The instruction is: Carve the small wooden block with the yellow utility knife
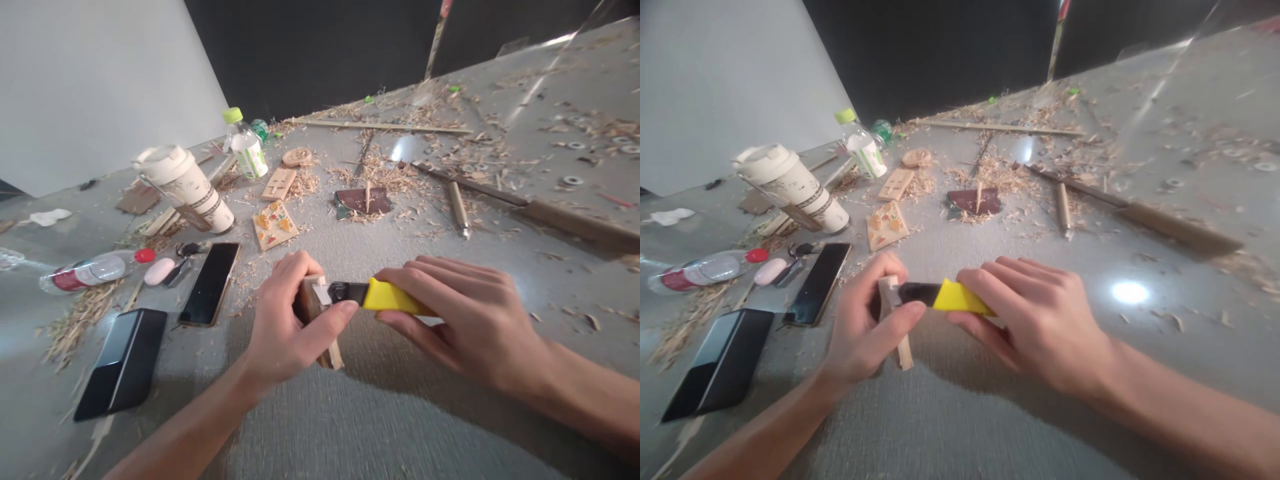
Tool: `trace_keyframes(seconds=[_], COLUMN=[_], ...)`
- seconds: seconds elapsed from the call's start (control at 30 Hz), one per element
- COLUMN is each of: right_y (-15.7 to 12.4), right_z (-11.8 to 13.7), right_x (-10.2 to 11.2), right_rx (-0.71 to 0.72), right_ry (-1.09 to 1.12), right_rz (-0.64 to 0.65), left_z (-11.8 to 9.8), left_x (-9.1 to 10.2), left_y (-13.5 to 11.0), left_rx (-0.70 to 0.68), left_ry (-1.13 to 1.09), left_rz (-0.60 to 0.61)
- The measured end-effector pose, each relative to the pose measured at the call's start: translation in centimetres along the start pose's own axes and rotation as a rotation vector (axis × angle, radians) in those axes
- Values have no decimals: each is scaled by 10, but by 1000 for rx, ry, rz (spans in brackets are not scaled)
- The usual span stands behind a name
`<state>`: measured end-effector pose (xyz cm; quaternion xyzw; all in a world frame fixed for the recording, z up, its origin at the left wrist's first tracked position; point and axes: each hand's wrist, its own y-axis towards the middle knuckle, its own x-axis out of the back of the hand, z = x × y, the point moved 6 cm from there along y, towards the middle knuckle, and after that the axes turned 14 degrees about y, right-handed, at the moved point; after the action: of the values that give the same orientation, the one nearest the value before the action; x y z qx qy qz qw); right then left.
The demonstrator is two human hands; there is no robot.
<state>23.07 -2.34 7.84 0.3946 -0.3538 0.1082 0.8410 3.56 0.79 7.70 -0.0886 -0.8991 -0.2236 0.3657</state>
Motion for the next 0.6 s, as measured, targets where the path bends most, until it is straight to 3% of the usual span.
trace_keyframes(seconds=[0.17,0.37,0.6], right_y=[1,3,3], right_z=[-6,-14,-7], right_x=[8,6,-1], right_rx=[-103,-57,33], right_ry=[43,121,160], right_rz=[-57,17,78], left_z=[-14,2,-3], left_x=[3,4,2], left_y=[-2,6,5], left_rx=[-213,-79,-114], left_ry=[145,40,91], left_rz=[-128,-52,-33])
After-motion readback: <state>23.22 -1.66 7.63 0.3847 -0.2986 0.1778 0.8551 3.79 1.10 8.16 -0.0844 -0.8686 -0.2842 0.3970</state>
